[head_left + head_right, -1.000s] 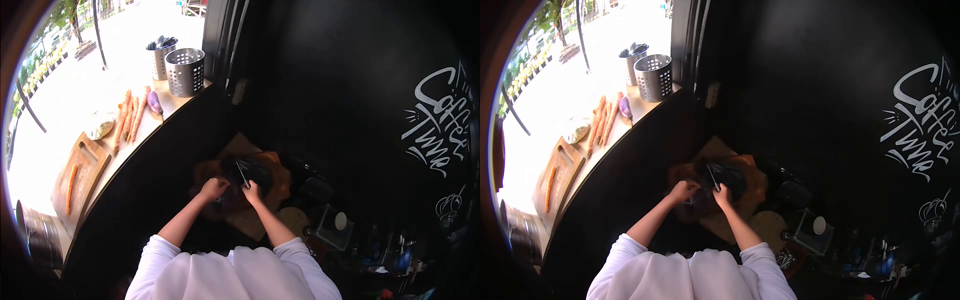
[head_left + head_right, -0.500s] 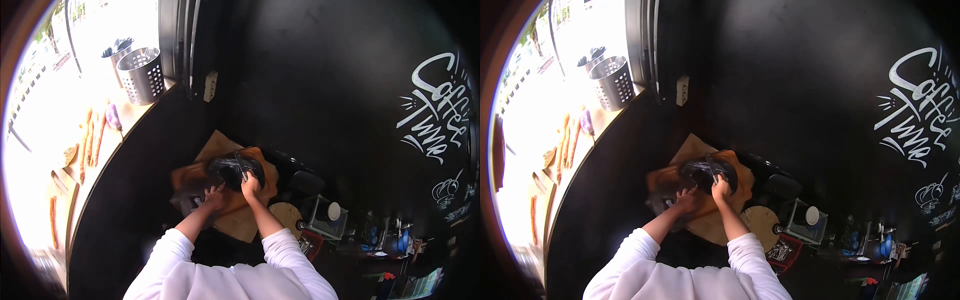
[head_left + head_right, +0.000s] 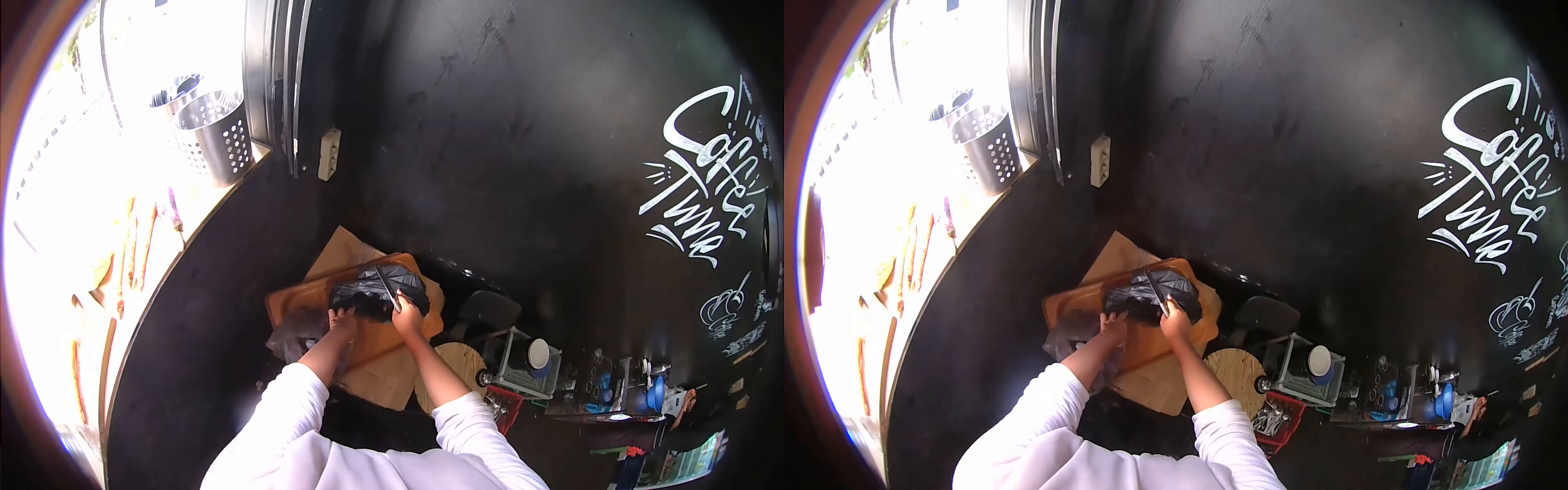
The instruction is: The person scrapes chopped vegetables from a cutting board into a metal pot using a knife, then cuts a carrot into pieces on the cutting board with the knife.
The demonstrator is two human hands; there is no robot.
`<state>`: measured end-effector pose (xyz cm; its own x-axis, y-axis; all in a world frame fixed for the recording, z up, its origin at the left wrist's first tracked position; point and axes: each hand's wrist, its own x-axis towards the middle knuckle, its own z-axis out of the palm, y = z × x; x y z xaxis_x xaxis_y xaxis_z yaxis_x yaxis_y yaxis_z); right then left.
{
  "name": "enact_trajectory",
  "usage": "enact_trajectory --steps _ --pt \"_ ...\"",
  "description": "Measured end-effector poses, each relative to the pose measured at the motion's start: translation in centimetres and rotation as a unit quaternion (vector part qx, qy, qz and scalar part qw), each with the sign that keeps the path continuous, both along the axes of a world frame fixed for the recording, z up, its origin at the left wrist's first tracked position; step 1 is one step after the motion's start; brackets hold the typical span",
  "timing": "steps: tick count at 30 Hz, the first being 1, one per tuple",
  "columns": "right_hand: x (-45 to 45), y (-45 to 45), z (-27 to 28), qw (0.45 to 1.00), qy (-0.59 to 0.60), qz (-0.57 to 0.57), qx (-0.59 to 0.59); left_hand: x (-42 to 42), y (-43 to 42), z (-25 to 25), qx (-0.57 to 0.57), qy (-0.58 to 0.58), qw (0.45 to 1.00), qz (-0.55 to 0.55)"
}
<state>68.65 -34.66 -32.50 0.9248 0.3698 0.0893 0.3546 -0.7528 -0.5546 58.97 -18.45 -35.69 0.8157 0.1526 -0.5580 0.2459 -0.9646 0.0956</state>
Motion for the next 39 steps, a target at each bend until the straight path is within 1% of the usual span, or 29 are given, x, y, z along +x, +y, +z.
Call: enact_trajectory --steps 1,3,6,7,8,10,11,12,13,15,16,18,19,20,21,22,23,24,25,27,28,29,30,31,32,34,35,37,39 --pt "-0.1 0.1 0.1 1.000 0.007 -0.004 -0.007 -0.2 0.2 -0.3 -0.040 -0.047 0.998 0.018" --pt "0.0 0.1 0.5 1.000 0.002 0.011 0.024 -0.6 0.8 -0.6 -0.117 -0.141 0.982 0.054" --pt "0.1 0.1 1.0 0.998 -0.025 0.013 0.050 -0.5 3.3 -0.7 -0.236 -0.277 0.931 0.003" --pt "0.3 0.2 1.0 0.998 -0.036 0.013 0.055 -0.9 3.8 1.0 -0.242 -0.304 0.921 -0.016" --pt "0.8 0.4 1.1 0.994 -0.028 0.040 0.095 -1.5 4.5 2.7 -0.247 -0.332 0.910 -0.035" --pt "1.4 0.9 2.0 0.998 0.002 0.064 0.013 -3.2 5.6 7.1 -0.275 -0.396 0.874 -0.056" --pt "1.5 1.2 3.0 0.996 0.003 0.080 -0.034 -4.1 6.2 8.5 -0.270 -0.394 0.876 -0.059" --pt "1.6 1.2 3.3 0.992 -0.007 0.119 -0.042 -5.1 6.8 9.5 -0.265 -0.393 0.878 -0.061" --pt "1.5 1.8 4.3 0.988 0.027 0.120 -0.091 -6.1 7.5 10.2 -0.259 -0.392 0.881 -0.062" --pt "2.4 3.1 1.1 0.986 0.072 0.135 -0.072 -7.5 9.2 9.7 -0.227 -0.359 0.904 -0.053" --pt "2.1 3.6 1.3 0.983 0.088 0.139 -0.087 -8.6 9.9 9.7 -0.211 -0.342 0.915 -0.046" --pt "1.4 4.4 2.1 0.982 0.058 0.165 -0.070 -10.9 10.1 9.8 -0.223 -0.359 0.906 -0.019" --pt "0.7 4.9 2.5 0.982 0.046 0.173 -0.060 -12.0 10.0 10.9 -0.228 -0.367 0.902 -0.005" --pt "0.0 5.2 2.9 0.981 0.062 0.182 0.022 -12.9 10.1 12.0 -0.256 -0.332 0.908 0.016" --pt "-0.9 5.5 3.2 0.973 0.080 0.190 0.103 -13.8 10.1 12.8 -0.261 -0.345 0.901 0.020" --pt "-2.0 5.9 4.3 0.968 0.063 0.198 0.138 -14.8 10.2 13.4 -0.266 -0.358 0.895 0.024" --pt "-3.2 6.4 5.9 0.956 0.120 0.202 0.178 -15.8 10.2 14.2 -0.271 -0.371 0.888 0.029" --pt "-4.9 6.7 8.6 0.938 0.178 0.206 0.214 -17.0 10.0 16.8 -0.275 -0.354 0.893 0.043" --pt "-6.4 7.3 11.2 0.916 0.236 0.211 0.248 -18.2 10.3 17.9 -0.273 -0.386 0.881 0.023" --pt "-8.8 9.2 15.3 0.918 0.116 0.254 0.280 -21.2 10.5 21.8 -0.268 -0.394 0.878 0.038" --pt "-10.6 10.4 18.2 0.911 0.114 0.260 0.299 -22.9 10.5 24.1 -0.252 -0.409 0.875 0.054" --pt "-11.8 11.5 20.2 0.896 0.121 0.296 0.307 -24.8 10.3 26.4 -0.236 -0.424 0.871 0.072" --pt "-12.6 13.0 21.0 0.876 0.181 0.320 0.313 -26.8 10.1 28.6 -0.221 -0.438 0.867 0.089" --pt "-13.5 14.4 21.9 0.852 0.240 0.343 0.314 -28.8 10.1 30.6 -0.202 -0.475 0.850 0.105" --pt "-15.0 15.4 24.1 0.835 0.263 0.382 0.295 -30.9 10.0 32.6 -0.182 -0.498 0.837 0.134" --pt "-18.3 17.4 28.2 0.806 0.262 0.457 0.271 -35.2 9.6 36.0 -0.134 -0.547 0.803 0.194" --pt "-19.9 18.4 29.5 0.790 0.261 0.492 0.257 -37.4 9.2 37.4 -0.121 -0.582 0.767 0.240" --pt "-22.8 20.5 31.4 0.758 0.260 0.546 0.242 -40.9 9.0 38.7 -0.005 -0.658 0.690 0.303" --pt "-26.2 22.0 33.9 0.735 0.274 0.576 0.231 -44.1 9.1 39.6 0.113 -0.706 0.594 0.368"
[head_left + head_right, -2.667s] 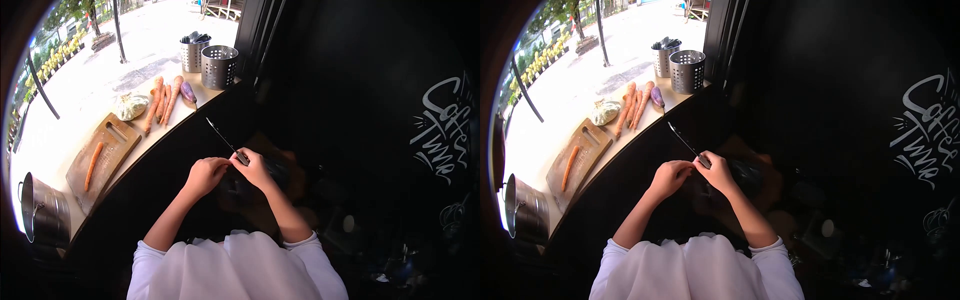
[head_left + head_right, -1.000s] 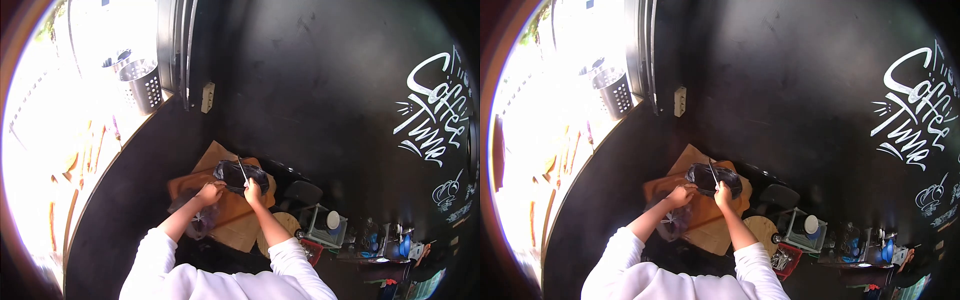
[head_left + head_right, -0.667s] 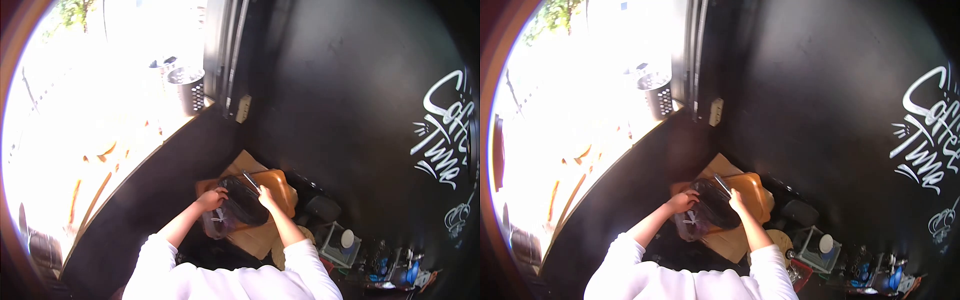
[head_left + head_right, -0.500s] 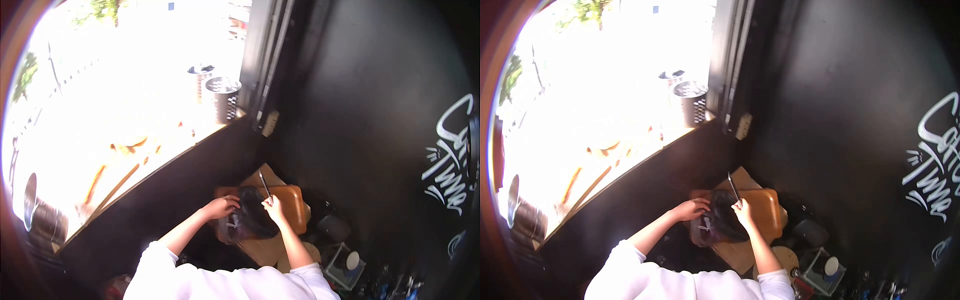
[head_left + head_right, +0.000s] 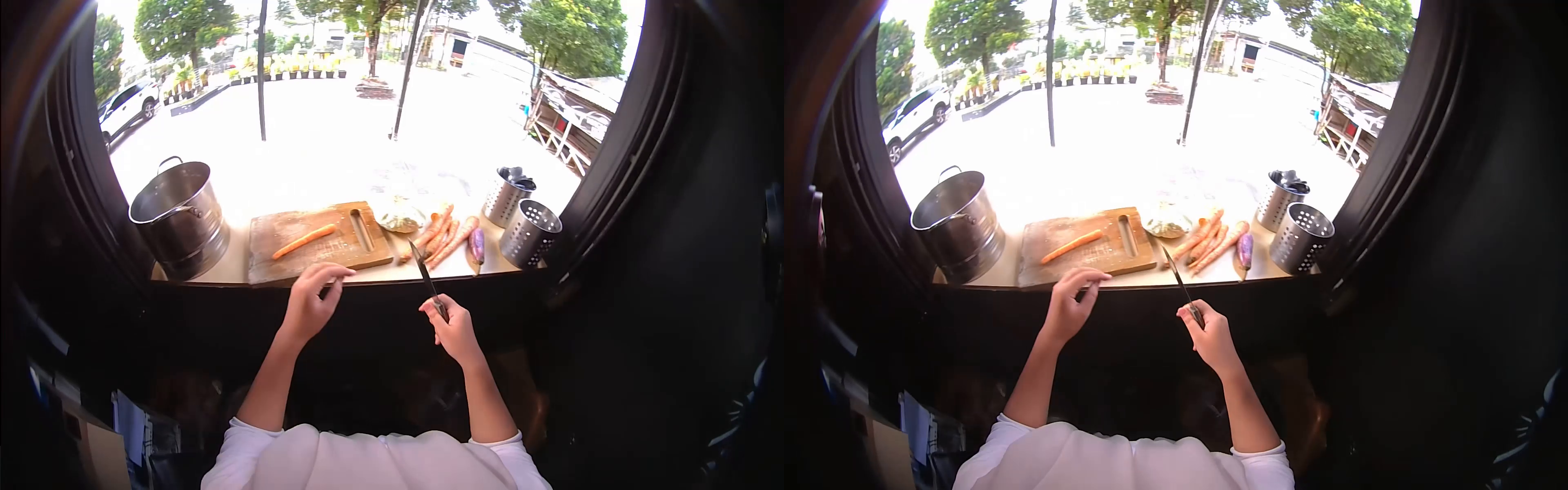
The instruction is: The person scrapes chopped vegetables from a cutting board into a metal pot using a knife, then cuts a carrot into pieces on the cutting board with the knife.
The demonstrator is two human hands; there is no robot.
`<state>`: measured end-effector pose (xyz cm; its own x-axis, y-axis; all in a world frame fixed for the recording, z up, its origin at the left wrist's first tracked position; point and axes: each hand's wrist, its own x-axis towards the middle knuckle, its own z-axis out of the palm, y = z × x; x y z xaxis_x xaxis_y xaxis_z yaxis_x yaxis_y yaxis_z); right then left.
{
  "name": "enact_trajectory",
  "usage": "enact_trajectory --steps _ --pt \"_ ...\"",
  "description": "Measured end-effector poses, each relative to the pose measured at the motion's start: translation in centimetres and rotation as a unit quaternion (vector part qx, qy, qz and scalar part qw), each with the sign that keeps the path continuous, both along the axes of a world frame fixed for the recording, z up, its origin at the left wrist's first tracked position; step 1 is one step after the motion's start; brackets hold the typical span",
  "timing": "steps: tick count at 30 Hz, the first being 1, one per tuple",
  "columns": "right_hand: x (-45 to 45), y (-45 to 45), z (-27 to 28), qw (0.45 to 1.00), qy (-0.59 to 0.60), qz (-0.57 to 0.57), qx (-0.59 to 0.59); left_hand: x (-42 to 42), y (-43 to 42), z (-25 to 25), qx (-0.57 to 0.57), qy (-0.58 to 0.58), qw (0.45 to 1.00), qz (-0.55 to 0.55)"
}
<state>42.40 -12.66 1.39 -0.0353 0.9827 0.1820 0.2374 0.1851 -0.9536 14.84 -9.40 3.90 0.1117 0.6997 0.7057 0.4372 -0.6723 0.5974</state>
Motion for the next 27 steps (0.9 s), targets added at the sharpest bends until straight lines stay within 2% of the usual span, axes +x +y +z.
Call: enact_trajectory --steps 1,4,5,9,12,14,16,19,22,23,26,27 --pt "-1.2 1.1 0.4 1.000 -0.022 0.014 0.009 -1.6 0.5 -0.3 -0.022 -0.044 0.998 0.045" --pt "-4.9 3.4 1.8 0.998 -0.014 0.056 0.016 -6.4 1.9 -0.5 0.028 -0.008 0.984 0.173" --pt "-5.8 4.2 2.1 0.997 -0.019 0.069 0.017 -7.6 2.5 -0.8 0.010 -0.019 0.981 0.191" --pt "-9.1 7.2 2.9 0.995 -0.021 0.100 0.016 -10.2 4.5 -1.3 -0.028 0.118 0.946 0.301" --pt "-10.9 9.3 2.9 0.993 0.011 0.120 0.015 -11.6 6.7 -2.2 -0.125 0.144 0.952 0.239" --pt "-11.8 10.1 2.7 0.989 0.053 0.139 0.008 -12.0 7.6 -2.7 -0.106 0.115 0.966 0.204" --pt "-12.3 10.3 2.3 0.990 0.070 0.121 -0.010 -12.2 7.7 -2.1 -0.133 0.005 0.979 0.156" --pt "-12.6 10.5 1.1 0.992 0.090 0.080 -0.036 -13.6 8.0 -0.6 -0.161 -0.082 0.975 0.127" --pt "-13.0 10.3 0.6 0.990 0.110 0.077 -0.040 -13.9 9.1 -0.5 -0.088 -0.285 0.954 0.024" --pt "-13.4 10.2 0.5 0.991 0.106 0.071 -0.040 -13.8 9.4 0.1 -0.024 -0.312 0.950 0.002" --pt "-14.3 9.6 -0.1 0.994 0.101 0.046 -0.026 -14.0 9.4 2.1 0.001 -0.315 0.949 -0.001" --pt "-14.4 9.2 -0.2 0.994 0.099 0.040 -0.028 -14.2 9.6 2.7 0.008 -0.302 0.953 -0.036"
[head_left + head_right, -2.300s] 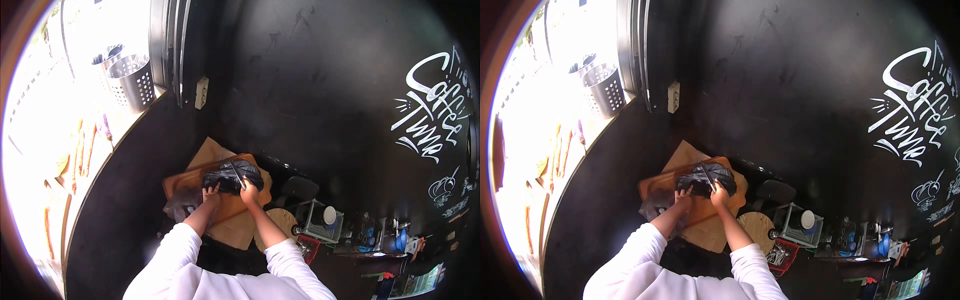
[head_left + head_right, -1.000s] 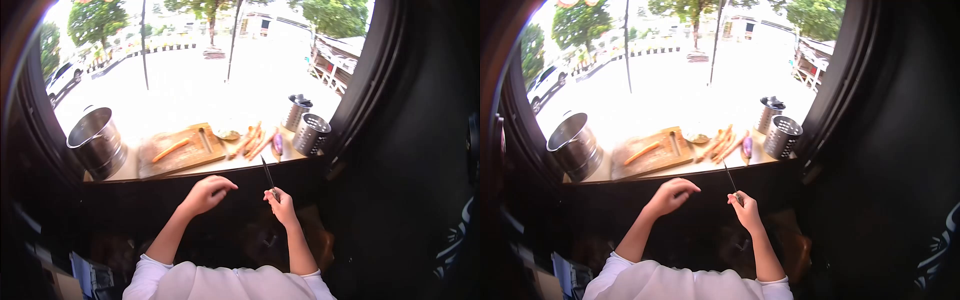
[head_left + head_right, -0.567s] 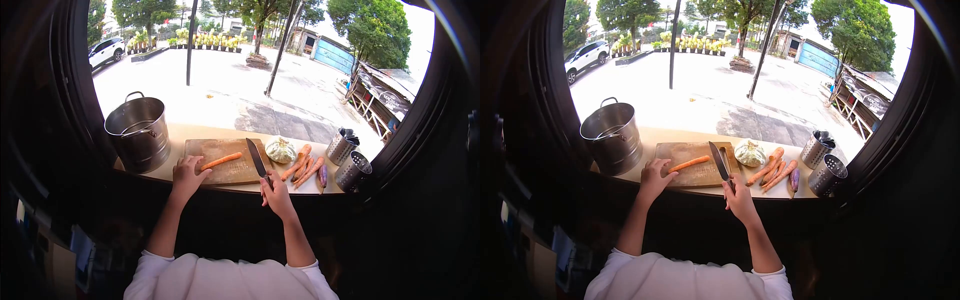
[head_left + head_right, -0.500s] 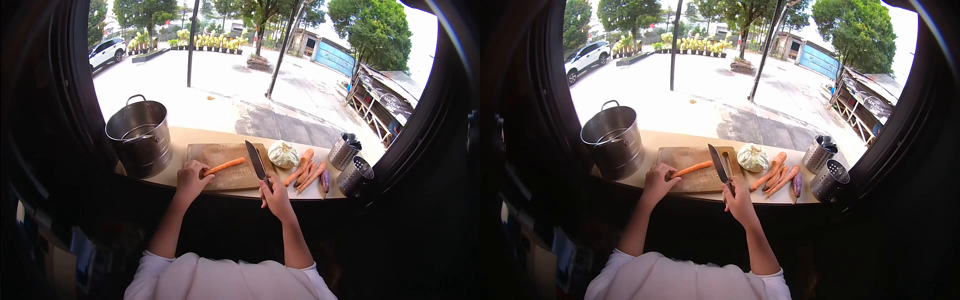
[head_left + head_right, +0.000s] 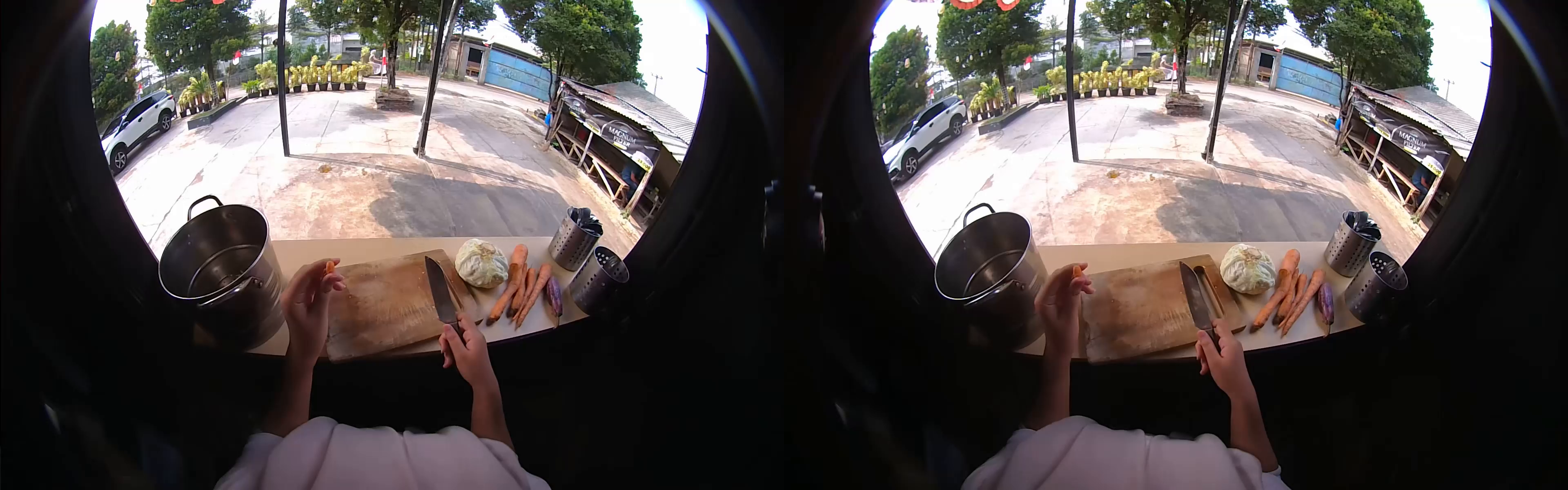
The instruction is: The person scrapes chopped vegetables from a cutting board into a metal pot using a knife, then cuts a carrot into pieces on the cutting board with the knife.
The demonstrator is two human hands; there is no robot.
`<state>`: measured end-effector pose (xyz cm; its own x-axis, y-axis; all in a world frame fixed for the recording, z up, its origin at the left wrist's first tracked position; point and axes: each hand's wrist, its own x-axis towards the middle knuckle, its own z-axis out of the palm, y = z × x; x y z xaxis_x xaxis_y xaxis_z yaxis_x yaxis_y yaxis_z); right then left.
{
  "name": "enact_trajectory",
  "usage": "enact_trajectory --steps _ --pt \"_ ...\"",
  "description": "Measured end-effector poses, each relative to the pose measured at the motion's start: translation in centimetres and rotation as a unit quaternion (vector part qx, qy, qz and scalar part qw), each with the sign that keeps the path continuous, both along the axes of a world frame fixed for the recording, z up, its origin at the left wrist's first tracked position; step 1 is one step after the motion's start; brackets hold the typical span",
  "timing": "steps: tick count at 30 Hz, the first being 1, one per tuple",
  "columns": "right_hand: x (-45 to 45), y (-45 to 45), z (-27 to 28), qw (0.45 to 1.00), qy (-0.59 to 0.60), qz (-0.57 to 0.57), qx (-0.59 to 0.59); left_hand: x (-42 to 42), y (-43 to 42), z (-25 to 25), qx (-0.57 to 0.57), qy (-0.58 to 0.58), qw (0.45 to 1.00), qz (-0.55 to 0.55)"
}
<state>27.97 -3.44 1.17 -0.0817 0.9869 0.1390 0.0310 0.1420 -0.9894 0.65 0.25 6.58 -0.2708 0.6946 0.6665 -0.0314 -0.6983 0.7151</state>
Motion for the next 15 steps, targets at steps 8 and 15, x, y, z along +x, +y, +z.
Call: enact_trajectory --steps 8,15 --pt "-1.7 -3.6 1.1 0.984 -0.153 -0.075 0.059 3.0 2.1 -2.4 -0.079 0.419 0.903 0.057" --pt "-3.4 -5.1 4.1 0.939 -0.337 -0.037 0.050 2.7 2.7 -4.5 -0.051 0.401 0.914 0.038"
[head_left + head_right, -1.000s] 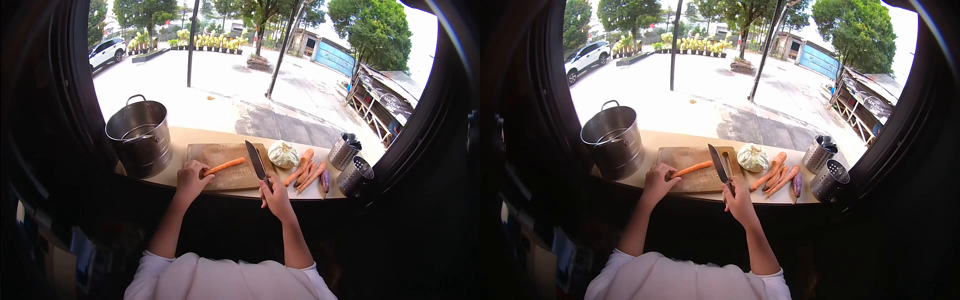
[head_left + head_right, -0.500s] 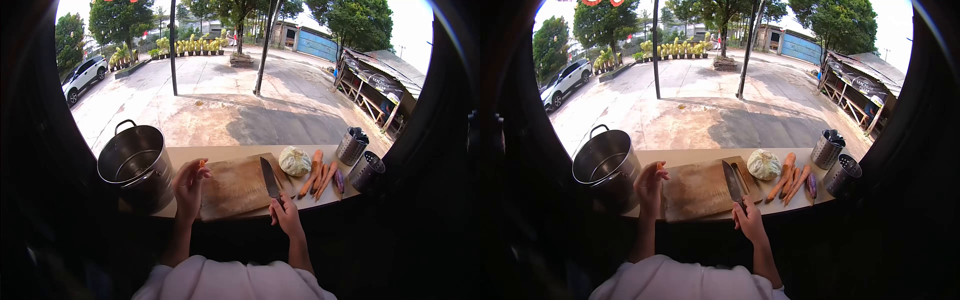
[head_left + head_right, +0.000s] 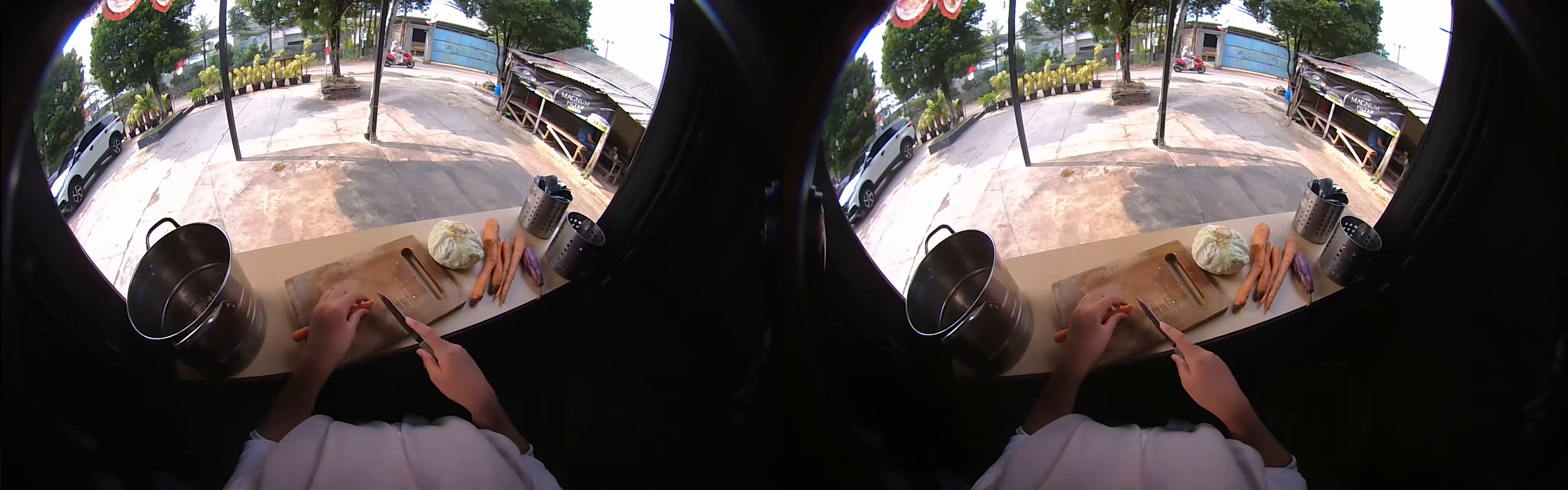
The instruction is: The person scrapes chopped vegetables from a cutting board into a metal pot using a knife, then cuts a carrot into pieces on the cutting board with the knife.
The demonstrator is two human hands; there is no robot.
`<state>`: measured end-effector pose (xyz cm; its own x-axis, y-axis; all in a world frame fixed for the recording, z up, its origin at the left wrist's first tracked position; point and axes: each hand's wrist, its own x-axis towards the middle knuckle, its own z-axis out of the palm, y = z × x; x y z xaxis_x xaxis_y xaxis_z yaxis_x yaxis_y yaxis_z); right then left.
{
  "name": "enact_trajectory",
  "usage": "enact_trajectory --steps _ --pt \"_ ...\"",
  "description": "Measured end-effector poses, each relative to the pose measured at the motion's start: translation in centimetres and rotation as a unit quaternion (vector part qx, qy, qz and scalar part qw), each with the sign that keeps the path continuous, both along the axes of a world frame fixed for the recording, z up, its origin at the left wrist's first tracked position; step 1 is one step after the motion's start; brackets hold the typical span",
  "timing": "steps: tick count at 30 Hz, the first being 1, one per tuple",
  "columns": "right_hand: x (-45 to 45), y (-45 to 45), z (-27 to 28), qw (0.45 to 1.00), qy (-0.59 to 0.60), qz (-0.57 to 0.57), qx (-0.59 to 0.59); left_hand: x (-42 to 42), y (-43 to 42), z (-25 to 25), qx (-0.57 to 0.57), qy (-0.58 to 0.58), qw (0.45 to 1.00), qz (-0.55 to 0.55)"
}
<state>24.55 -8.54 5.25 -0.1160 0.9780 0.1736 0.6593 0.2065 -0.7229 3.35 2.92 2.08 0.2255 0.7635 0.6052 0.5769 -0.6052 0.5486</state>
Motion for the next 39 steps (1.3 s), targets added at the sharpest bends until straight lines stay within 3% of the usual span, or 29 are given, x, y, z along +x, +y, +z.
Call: enact_trajectory --steps 12,15,27,39 --pt "-1.8 0.2 0.6 0.982 -0.189 0.017 0.018 0.1 -0.2 -0.5 0.018 0.009 1.000 -0.003" --pt "-2.2 0.3 1.3 0.977 -0.211 0.017 -0.030 0.1 -0.1 -0.3 0.008 0.022 1.000 -0.008" --pt "-2.2 3.8 1.2 0.980 -0.187 0.054 -0.042 0.1 0.0 0.3 -0.020 0.017 0.999 -0.018" --pt "-0.3 2.3 3.2 0.983 -0.173 -0.017 -0.054 0.2 -0.4 0.4 -0.008 0.043 0.999 0.003"
